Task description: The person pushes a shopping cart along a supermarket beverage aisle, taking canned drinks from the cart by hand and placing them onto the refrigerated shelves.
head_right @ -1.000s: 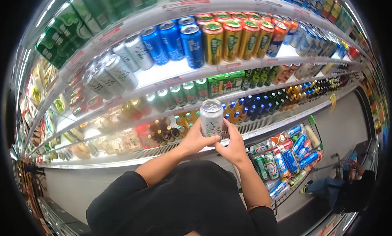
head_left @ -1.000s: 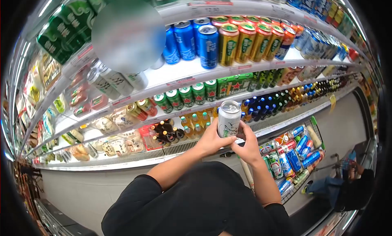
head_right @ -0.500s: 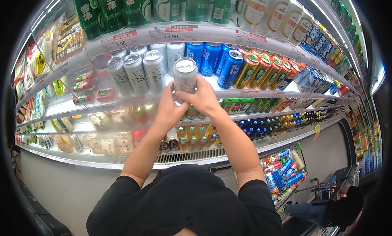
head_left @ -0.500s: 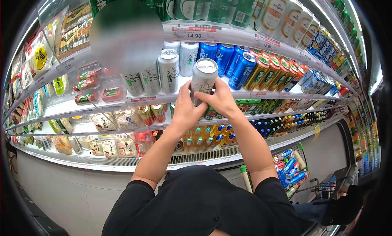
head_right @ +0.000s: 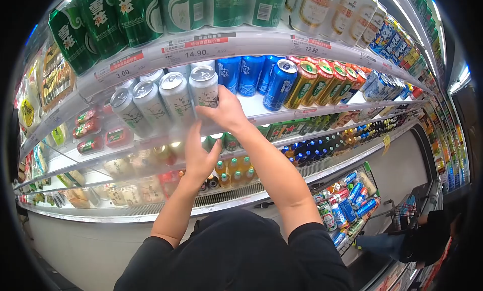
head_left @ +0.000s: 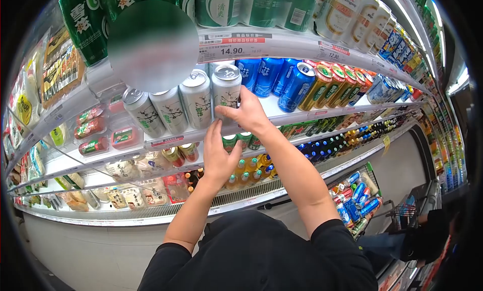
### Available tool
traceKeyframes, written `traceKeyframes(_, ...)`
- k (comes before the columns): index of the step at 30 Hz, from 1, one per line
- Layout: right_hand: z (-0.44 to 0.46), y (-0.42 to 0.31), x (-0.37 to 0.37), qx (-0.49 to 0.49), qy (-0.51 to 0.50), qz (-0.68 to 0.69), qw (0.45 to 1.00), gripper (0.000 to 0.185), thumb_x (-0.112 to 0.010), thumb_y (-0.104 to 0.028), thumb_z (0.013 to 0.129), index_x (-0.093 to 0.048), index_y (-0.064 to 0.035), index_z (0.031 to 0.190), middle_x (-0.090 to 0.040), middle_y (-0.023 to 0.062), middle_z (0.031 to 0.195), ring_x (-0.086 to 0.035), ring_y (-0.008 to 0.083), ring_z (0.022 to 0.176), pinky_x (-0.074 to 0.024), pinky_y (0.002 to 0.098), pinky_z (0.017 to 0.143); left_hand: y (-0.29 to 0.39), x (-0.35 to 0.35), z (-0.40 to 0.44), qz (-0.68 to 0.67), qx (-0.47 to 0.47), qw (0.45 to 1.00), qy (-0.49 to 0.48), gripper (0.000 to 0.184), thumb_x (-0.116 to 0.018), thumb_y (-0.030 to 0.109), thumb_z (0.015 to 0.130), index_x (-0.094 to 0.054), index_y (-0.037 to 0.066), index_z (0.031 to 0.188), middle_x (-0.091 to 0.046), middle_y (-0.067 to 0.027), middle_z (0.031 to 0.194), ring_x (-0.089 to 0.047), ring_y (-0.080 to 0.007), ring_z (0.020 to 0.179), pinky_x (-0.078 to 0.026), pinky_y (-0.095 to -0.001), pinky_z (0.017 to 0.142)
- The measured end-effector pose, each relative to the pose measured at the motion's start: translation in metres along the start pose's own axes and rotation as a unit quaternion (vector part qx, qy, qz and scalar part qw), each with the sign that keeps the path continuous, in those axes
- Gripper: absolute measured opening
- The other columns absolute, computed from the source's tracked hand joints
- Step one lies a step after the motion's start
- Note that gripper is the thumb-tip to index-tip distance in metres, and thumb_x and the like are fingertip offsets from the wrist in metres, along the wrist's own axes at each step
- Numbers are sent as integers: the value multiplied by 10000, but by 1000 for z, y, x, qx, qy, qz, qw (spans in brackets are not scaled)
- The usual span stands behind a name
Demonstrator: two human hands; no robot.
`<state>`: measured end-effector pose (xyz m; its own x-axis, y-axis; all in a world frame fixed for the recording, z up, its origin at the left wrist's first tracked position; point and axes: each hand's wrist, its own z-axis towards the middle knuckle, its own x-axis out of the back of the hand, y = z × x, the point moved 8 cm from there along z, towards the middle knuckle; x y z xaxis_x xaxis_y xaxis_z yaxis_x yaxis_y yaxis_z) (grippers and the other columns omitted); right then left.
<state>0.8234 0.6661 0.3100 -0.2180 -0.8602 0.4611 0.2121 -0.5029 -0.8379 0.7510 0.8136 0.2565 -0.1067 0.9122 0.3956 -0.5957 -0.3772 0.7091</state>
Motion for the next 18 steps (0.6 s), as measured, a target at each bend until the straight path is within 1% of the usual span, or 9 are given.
traceKeyframes(2,-4,-7,-2,8,-7,20,1000,719,-907,-332,739,-601,42,1272,-717,222,1177,-694,344,1119,-533,410,982,3,3,-1,10,-9,1000,10,729,-774,138,859,-449,-103,1466,-518,-297,1462,-502,-436,1372,-384,-490,1162)
traceKeyframes(5,-7,5,-9,7,-23,-12,1000,745,-920,-344,738,-591,40,1285,-713,247,1183,-699,363,1107,-540,434,958,6,3,1,23,-26,999,10,736,-773,135,855,-448,-97,1473,-519,-289,1455,-497,-436,1376,-375,-483,1171)
traceKeyframes(8,-10,10,-15,25,25,-77,996,726,-915,-358,721,-592,36,1239,-702,260,1137,-678,432,1095,-535,463,953,-4,-4,1,33,-23,999,-17,784,-786,162,866,-407,-94,1503,-463,-303,1496,-462,-456,1389,-358,-510,1182)
traceKeyframes(11,-12,18,-22,40,66,-81,994,725,-909,-429,704,-585,29,1163,-665,276,1104,-639,476,1067,-521,504,936,-11,-8,-3,-14,-26,1000,0,734,-768,150,906,-420,-80,1510,-454,-273,1515,-522,-397,1346,-426,-467,1125)
traceKeyframes(12,-12,22,-25,26,58,-82,995,743,-903,-434,715,-568,48,1171,-654,283,1089,-633,477,1068,-515,505,943,-11,-11,-2,-52,-17,999,-1,713,-761,147,923,-425,-75,1511,-453,-259,1521,-548,-367,1324,-461,-440,1092)
traceKeyframes(14,-20,21,-31,52,78,-87,992,799,-908,-403,725,-524,75,1238,-621,281,1166,-617,474,1106,-518,495,959,-5,-15,-2,-56,24,997,-46,627,-718,163,984,-433,-95,1479,-504,-230,1481,-556,-328,1342,-441,-435,1125)
traceKeyframes(16,-47,3,-11,79,114,-83,987,812,-891,-359,758,-502,86,1314,-600,268,1238,-611,457,1135,-519,493,978,0,-15,-11,-10,-24,1000,7,642,-719,211,1001,-424,-100,1478,-505,-219,1482,-563,-315,1326,-447,-442,1117)
traceKeyframes(17,-65,0,1,124,158,-95,975,806,-876,-337,779,-492,88,1346,-597,262,1258,-610,446,1145,-518,486,990,-5,-20,-19,-63,-2,998,16,602,-724,106,983,-441,-58,1488,-451,-203,1513,-569,-285,1279,-517,-402,1025)
traceKeyframes(18,-86,-5,14,172,195,-104,960,801,-860,-315,799,-482,91,1378,-593,255,1277,-609,435,1156,-517,479,1001,2,-33,-27,-67,-25,997,3,587,-718,95,987,-443,-56,1483,-449,-201,1516,-567,-288,1282,-516,-409,1029)
